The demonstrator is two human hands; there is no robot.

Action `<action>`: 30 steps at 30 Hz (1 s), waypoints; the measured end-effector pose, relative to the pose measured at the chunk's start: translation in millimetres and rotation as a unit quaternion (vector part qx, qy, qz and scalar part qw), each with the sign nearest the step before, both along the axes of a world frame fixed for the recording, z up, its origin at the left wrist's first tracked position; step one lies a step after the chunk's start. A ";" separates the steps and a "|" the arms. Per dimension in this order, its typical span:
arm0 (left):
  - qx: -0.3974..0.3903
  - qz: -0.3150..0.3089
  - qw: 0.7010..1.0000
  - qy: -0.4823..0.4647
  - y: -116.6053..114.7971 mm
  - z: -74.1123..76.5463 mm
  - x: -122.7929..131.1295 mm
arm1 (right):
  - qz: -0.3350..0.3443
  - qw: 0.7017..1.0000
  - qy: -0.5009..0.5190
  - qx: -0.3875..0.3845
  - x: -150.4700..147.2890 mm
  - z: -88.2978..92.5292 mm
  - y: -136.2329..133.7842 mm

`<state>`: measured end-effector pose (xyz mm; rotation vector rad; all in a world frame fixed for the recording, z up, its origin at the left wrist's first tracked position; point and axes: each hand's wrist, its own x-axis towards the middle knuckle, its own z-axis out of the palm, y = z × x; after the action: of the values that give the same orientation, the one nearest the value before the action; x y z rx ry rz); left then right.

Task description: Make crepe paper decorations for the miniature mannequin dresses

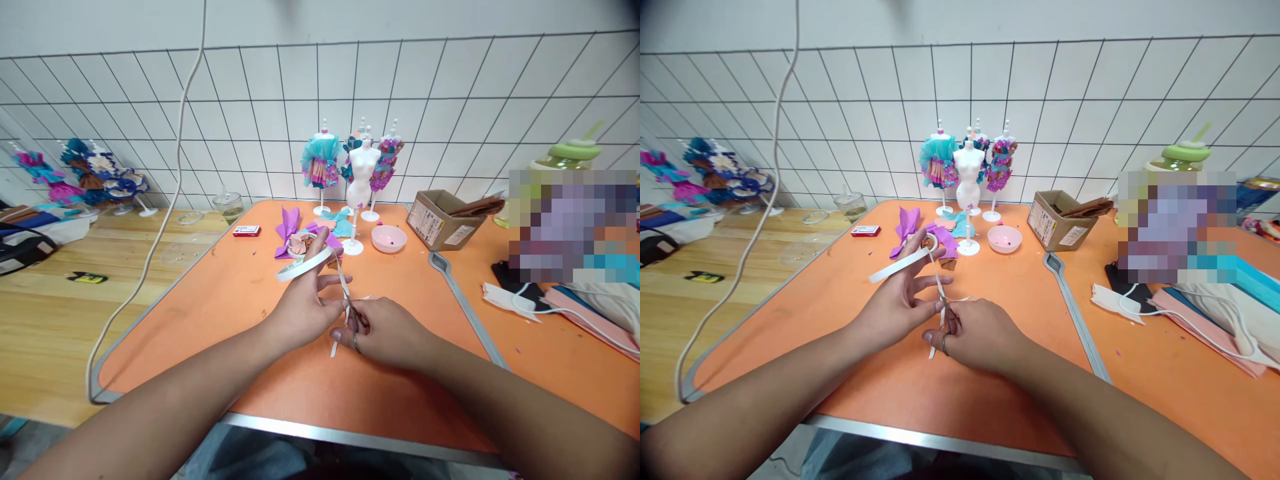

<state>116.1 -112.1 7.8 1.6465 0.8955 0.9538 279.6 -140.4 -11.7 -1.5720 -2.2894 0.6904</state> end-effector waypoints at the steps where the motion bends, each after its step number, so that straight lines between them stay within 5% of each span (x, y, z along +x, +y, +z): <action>1: 0.001 -0.001 1.000 0.000 0.2 -0.2 -0.1 | 0.000 1.000 -0.001 0.000 0.1 0.1 0.0; 30: -0.005 -0.005 1.000 0.003 0.3 -2.1 0.3 | 0.008 0.999 0.001 -0.033 2.0 1.2 0.5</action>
<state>116.4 -111.8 5.7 1.6441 0.8941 0.9360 281.6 -139.9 -10.4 -1.5813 -2.3030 0.7778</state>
